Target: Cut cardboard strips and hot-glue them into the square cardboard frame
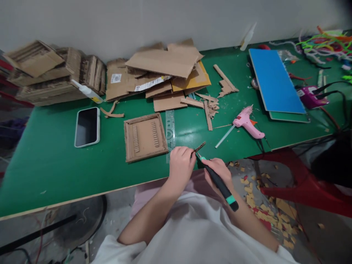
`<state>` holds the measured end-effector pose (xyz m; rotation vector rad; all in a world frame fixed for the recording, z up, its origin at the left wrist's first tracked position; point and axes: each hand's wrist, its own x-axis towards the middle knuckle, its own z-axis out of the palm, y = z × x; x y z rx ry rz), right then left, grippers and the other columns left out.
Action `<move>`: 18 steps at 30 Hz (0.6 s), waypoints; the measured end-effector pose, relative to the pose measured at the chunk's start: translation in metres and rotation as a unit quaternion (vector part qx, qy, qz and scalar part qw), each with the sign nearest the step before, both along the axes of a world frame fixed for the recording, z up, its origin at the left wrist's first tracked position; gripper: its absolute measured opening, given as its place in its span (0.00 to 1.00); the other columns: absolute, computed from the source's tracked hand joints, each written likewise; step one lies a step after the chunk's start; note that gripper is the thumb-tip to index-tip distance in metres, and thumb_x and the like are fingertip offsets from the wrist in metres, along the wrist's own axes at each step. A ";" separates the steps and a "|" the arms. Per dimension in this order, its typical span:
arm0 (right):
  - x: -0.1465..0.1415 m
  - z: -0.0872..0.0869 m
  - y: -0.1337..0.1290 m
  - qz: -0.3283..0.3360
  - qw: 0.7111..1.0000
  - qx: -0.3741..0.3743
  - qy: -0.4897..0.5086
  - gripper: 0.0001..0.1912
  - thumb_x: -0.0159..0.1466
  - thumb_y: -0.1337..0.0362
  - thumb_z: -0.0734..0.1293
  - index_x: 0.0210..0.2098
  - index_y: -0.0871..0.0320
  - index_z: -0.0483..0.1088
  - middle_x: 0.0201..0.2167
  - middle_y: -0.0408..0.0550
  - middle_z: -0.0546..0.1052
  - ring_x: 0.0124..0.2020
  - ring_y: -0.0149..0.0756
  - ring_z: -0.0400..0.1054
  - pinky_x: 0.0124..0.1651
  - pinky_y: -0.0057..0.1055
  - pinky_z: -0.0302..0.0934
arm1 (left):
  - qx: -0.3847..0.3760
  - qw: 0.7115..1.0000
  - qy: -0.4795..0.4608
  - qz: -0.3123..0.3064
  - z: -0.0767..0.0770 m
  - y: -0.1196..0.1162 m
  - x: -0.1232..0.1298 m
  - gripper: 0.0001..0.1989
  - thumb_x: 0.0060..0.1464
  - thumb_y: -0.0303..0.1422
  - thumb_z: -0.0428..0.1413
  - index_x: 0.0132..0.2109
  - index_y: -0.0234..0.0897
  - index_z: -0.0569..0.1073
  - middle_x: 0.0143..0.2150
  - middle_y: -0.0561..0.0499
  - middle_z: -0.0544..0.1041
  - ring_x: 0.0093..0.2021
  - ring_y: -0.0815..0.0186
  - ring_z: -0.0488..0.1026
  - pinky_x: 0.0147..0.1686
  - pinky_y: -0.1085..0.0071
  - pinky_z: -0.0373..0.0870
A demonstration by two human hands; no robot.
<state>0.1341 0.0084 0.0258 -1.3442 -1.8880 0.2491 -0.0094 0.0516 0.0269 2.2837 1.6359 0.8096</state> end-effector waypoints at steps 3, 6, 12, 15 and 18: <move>0.000 0.000 0.003 0.003 1.000 -0.005 0.010 0.14 0.57 0.70 0.61 0.41 0.54 0.70 0.27 0.45 0.74 0.29 0.33 0.68 0.37 0.33 0.63 | -0.002 1.000 0.005 -0.002 0.000 0.000 0.000 0.06 0.55 0.30 0.50 0.32 0.36 0.71 0.31 0.50 0.73 0.35 0.63 0.65 0.38 0.66 0.60; -0.001 0.001 0.006 0.004 1.000 -0.015 0.010 0.13 0.57 0.70 0.61 0.41 0.56 0.70 0.27 0.46 0.74 0.28 0.32 0.67 0.36 0.32 0.63 | -0.003 1.000 0.005 -0.003 0.000 -0.001 0.000 0.07 0.55 0.30 0.50 0.32 0.36 0.71 0.31 0.49 0.73 0.35 0.63 0.65 0.38 0.66 0.61; 0.000 0.003 -0.002 -0.011 1.000 -0.026 0.011 0.12 0.57 0.70 0.61 0.40 0.56 0.70 0.29 0.47 0.74 0.32 0.34 0.68 0.39 0.34 0.64 | -0.002 1.000 -0.008 -0.002 0.000 -0.001 -0.001 0.07 0.56 0.31 0.50 0.34 0.36 0.72 0.32 0.49 0.73 0.36 0.64 0.66 0.39 0.66 0.61; -0.001 0.004 -0.001 -0.003 0.999 -0.045 0.027 0.12 0.58 0.70 0.61 0.41 0.55 0.68 0.29 0.47 0.74 0.32 0.34 0.68 0.39 0.35 0.64 | -0.002 1.000 -0.004 -0.006 0.000 -0.002 -0.001 0.07 0.56 0.31 0.50 0.34 0.35 0.72 0.33 0.49 0.74 0.36 0.64 0.66 0.39 0.66 0.61; -0.003 0.006 0.002 0.015 0.997 -0.053 0.055 0.14 0.58 0.70 0.61 0.44 0.54 0.67 0.30 0.46 0.75 0.32 0.33 0.68 0.39 0.35 0.63 | -0.001 1.000 0.005 -0.007 0.000 -0.004 -0.003 0.08 0.57 0.32 0.50 0.37 0.36 0.72 0.34 0.49 0.74 0.37 0.64 0.65 0.39 0.66 0.61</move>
